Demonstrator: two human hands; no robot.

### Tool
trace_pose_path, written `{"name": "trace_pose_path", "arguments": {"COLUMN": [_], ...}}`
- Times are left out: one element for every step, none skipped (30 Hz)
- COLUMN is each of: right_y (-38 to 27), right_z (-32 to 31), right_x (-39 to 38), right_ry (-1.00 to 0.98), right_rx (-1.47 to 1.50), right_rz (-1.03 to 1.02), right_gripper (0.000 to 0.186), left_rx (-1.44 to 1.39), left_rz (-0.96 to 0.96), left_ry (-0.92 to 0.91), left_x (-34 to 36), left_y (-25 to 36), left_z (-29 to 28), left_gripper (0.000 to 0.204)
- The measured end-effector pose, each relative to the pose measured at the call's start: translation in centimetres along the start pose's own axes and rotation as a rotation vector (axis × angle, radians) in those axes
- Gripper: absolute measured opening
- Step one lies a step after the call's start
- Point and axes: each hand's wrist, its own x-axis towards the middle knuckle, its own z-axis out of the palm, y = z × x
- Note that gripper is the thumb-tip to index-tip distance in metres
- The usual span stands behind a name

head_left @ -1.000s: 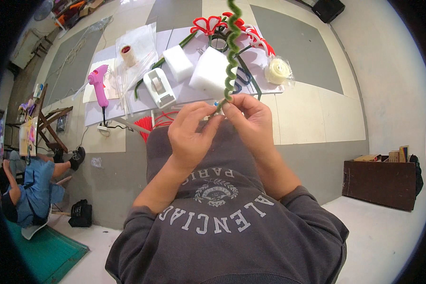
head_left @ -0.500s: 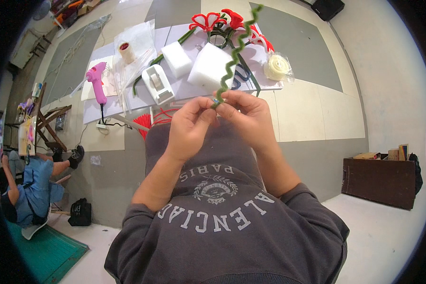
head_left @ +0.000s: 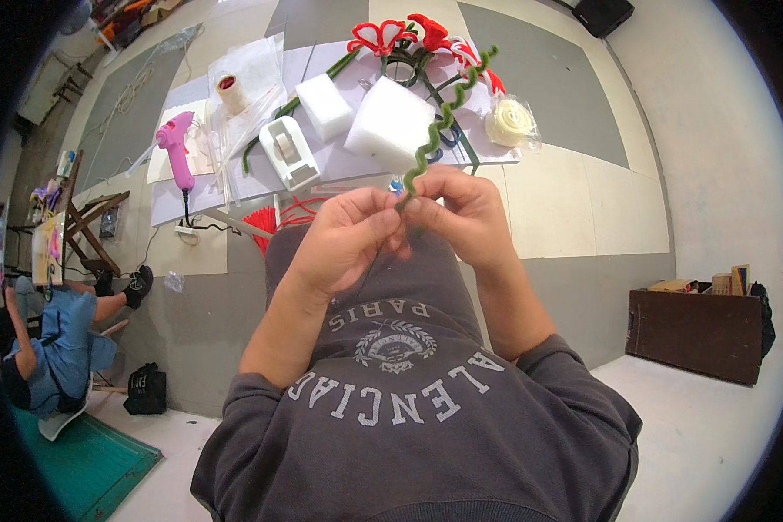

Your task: The person twists a green wire to form a spiral stem and then inserts it into a foam block already containing several artificial flowers.

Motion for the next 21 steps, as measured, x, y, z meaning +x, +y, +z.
{"name": "trace_pose_path", "arguments": {"right_y": [-0.2, -0.4, -0.6, -0.4, -0.2, -0.1, 0.0, 0.1, 0.1, 0.0, -0.2, -0.3, -0.3, -0.3, -0.3, -0.4, -0.5, -0.6, -0.6, -0.5, -0.5], "right_z": [0.2, 0.5, 0.7, 0.9, 1.0, 1.1, 1.3, 1.6, 1.7, 1.7, 1.7, 1.7, 1.6, 1.6, 1.6, 1.6, 1.6, 1.6, 1.6, 1.6, 1.6], "right_x": [0.0, 0.1, 0.1, 0.0, -0.1, -0.1, -0.1, -0.2, -0.2, -0.2, -0.2, -0.2, -0.2, -0.2, -0.3, -0.3, -0.3, -0.3, -0.3, -0.3, -0.3], "right_ry": [0.041, 0.082, 0.125, 0.144, 0.162, 0.181, 0.179, 0.176, 0.173, 0.151, 0.128, 0.106, 0.097, 0.089, 0.079, 0.074, 0.07, 0.067, 0.058, 0.049, 0.039], "right_rx": [-0.08, -0.159, -0.239, -0.304, -0.368, -0.431, -0.468, -0.505, -0.542, -0.598, -0.654, -0.71, -0.725, -0.74, -0.755, -0.755, -0.756, -0.756, -0.754, -0.752, -0.751], "right_rz": [-0.024, -0.048, -0.073, -0.091, -0.11, -0.129, -0.151, -0.173, -0.194, -0.211, -0.227, -0.244, -0.258, -0.271, -0.285, -0.283, -0.28, -0.278, -0.283, -0.288, -0.295], "right_gripper": [0.011, 0.011, 0.01, 0.01, 0.009, 0.009, 0.009, 0.009, 0.009, 0.009, 0.009, 0.009, 0.009, 0.01, 0.01, 0.009, 0.009, 0.009, 0.008, 0.008, 0.008], "left_rx": [0.049, 0.186, 0.324, 0.461, 0.527, 0.594, 0.661, 0.643, 0.625, 0.607, 0.609, 0.609, 0.609, 0.557, 0.504, 0.451, 0.413, 0.375, 0.337, 0.339, 0.34], "left_rz": [0.026, 0.144, 0.26, 0.376, 0.433, 0.489, 0.546, 0.513, 0.48, 0.448, 0.364, 0.282, 0.199, 0.197, 0.196, 0.195, 0.188, 0.18, 0.172, 0.17, 0.17], "left_ry": [0.07, 0.156, 0.239, 0.322, 0.295, 0.267, 0.238, 0.25, 0.262, 0.274, 0.287, 0.299, 0.31, 0.276, 0.244, 0.212, 0.199, 0.185, 0.171, 0.17, 0.169], "left_x": [0.1, 0.3, 0.5, 0.7, 0.7, 0.7, 0.7, 0.7, 0.6, 0.5, 0.4, 0.2, 0.1, 0.1, 0.1, 0.1, 0.0, 0.0, -0.1, -0.1, -0.1], "left_y": [-0.1, -0.3, -0.5, -0.6, -0.6, -0.7, -0.7, -0.6, -0.5, -0.3, 0.2, 0.7, 1.1, 1.2, 1.1, 1.2, 1.2, 1.3, 1.3, 1.3, 1.3], "left_z": [0.3, 0.7, 1.3, 1.6, 1.3, 0.8, 0.6, 0.6, 0.8, 1.0, 1.2, 1.4, 1.4, 1.2, 0.8, 0.5, 0.3, 0.1, -0.1, -0.1, -0.2], "left_gripper": [0.016, 0.018, 0.02, 0.021, 0.022, 0.023, 0.024, 0.022, 0.021, 0.02, 0.019, 0.018, 0.017, 0.017, 0.016, 0.016, 0.015, 0.015, 0.014, 0.013, 0.012]}}
